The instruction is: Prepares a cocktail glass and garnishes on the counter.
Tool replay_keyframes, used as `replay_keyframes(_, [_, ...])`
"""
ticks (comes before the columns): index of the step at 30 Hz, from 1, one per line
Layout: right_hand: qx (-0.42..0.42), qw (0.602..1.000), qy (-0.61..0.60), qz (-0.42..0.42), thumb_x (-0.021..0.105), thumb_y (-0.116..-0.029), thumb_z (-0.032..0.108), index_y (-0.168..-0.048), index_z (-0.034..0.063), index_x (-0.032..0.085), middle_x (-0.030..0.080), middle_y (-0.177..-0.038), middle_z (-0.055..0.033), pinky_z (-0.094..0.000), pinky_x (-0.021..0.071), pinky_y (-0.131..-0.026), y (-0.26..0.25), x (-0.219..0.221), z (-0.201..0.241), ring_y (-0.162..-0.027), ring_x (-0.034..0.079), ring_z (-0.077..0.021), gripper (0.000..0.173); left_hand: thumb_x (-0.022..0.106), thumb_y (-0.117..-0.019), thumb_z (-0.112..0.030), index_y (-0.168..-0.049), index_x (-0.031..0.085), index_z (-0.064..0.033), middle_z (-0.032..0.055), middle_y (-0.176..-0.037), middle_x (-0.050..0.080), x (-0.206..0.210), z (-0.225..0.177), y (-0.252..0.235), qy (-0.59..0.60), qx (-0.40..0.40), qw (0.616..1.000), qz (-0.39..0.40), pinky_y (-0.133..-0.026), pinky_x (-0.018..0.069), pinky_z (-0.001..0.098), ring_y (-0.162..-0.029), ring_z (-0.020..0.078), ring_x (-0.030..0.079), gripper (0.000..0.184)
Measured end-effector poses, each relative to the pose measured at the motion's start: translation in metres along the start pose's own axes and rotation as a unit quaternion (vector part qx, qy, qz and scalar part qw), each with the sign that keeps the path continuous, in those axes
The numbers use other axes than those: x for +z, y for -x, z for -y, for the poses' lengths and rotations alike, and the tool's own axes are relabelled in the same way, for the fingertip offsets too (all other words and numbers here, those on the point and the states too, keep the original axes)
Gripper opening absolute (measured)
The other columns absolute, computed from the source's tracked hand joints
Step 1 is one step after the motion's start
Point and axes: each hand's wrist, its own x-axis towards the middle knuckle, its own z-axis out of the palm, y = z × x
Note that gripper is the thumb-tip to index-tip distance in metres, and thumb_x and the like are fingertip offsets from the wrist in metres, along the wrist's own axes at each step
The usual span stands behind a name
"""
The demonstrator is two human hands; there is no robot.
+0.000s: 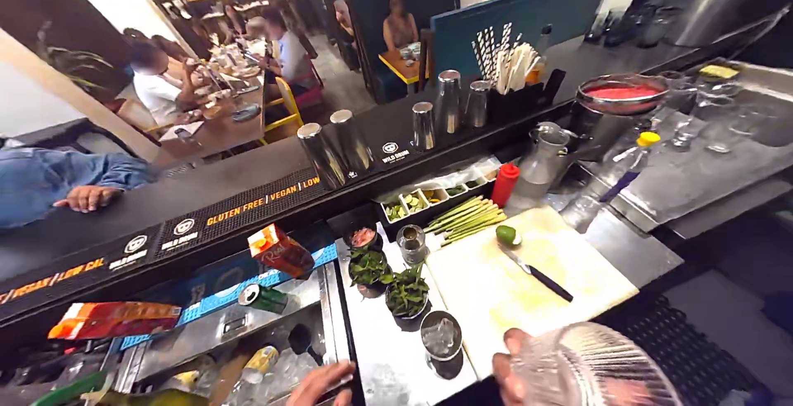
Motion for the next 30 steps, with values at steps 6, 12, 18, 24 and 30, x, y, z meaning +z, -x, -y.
replay_keyframes(6, [-0.028, 1.0, 0.003, -0.01, 0.069, -0.0912, 0.044, -0.133, 0.0141, 0.063, 0.068, -0.12, -0.014, -0.0386, 0.0627, -0.068, 0.009, -0.059, 0.14, -0.094, 0.072, -0.0275, 0.052, 0.06, -0.1019, -0.023, -0.112, 0.074, -0.0079, 0.0038, -0.104, 0.075, 0.09, 0.037, -0.138, -0.027, 0.015, 0.999, -0.017, -0.082, 0.0625, 0.0334, -0.092, 0.014, 0.072, 0.023])
replay_keyframes(12, [-0.082, 0.997, -0.006, -0.011, 0.067, -0.0946, 0.035, -0.134, 0.0105, 0.064, 0.069, -0.12, -0.0147, -0.0317, 0.0625, -0.069, -0.009, -0.099, 0.195, -0.091, 0.073, -0.0237, 0.046, 0.063, -0.1012, -0.016, -0.117, 0.072, -0.0067, 0.0063, -0.106, 0.074, 0.15, 0.098, -0.235, -0.099, -0.141, 0.985, 0.028, -0.082, 0.0608, 0.0392, -0.09, 0.015, 0.071, 0.021])
replay_keyframes(18, [-0.018, 0.993, -0.014, -0.118, 0.074, -0.0865, 0.048, -0.129, 0.021, 0.066, 0.07, -0.117, -0.0096, -0.0305, 0.0602, -0.064, -0.032, -0.119, 0.206, -0.088, 0.072, -0.0203, 0.051, 0.063, -0.0997, -0.018, -0.12, 0.072, -0.008, 0.0154, -0.12, 0.069, 0.205, 0.159, -0.313, -0.242, -0.213, 0.931, 0.17, -0.093, 0.0557, 0.054, -0.103, 0.0307, 0.069, 0.025])
replay_keyframes(24, [0.039, 0.988, 0.002, -0.151, 0.071, -0.0884, 0.051, -0.128, 0.0183, 0.066, 0.069, -0.117, -0.0114, -0.037, 0.06, -0.07, -0.048, -0.164, 0.208, -0.092, 0.07, -0.0229, 0.052, 0.064, -0.0972, -0.032, -0.118, 0.075, -0.0173, 0.0159, -0.115, 0.072, 0.247, 0.184, -0.356, -0.404, -0.294, 0.807, 0.315, -0.088, 0.0546, 0.0631, -0.108, 0.0377, 0.069, 0.028])
replay_keyframes(30, [0.041, 0.985, -0.019, -0.168, 0.071, -0.0884, 0.051, -0.135, 0.0171, 0.06, 0.065, -0.121, -0.0133, -0.0397, 0.0613, -0.071, -0.047, -0.19, 0.21, -0.095, 0.07, -0.026, 0.059, 0.068, -0.0919, -0.027, -0.11, 0.07, -0.0071, 0.0195, -0.115, 0.071, 0.276, 0.177, -0.377, -0.502, -0.369, 0.697, 0.355, -0.082, 0.0552, 0.0622, -0.108, 0.0404, 0.068, 0.027])
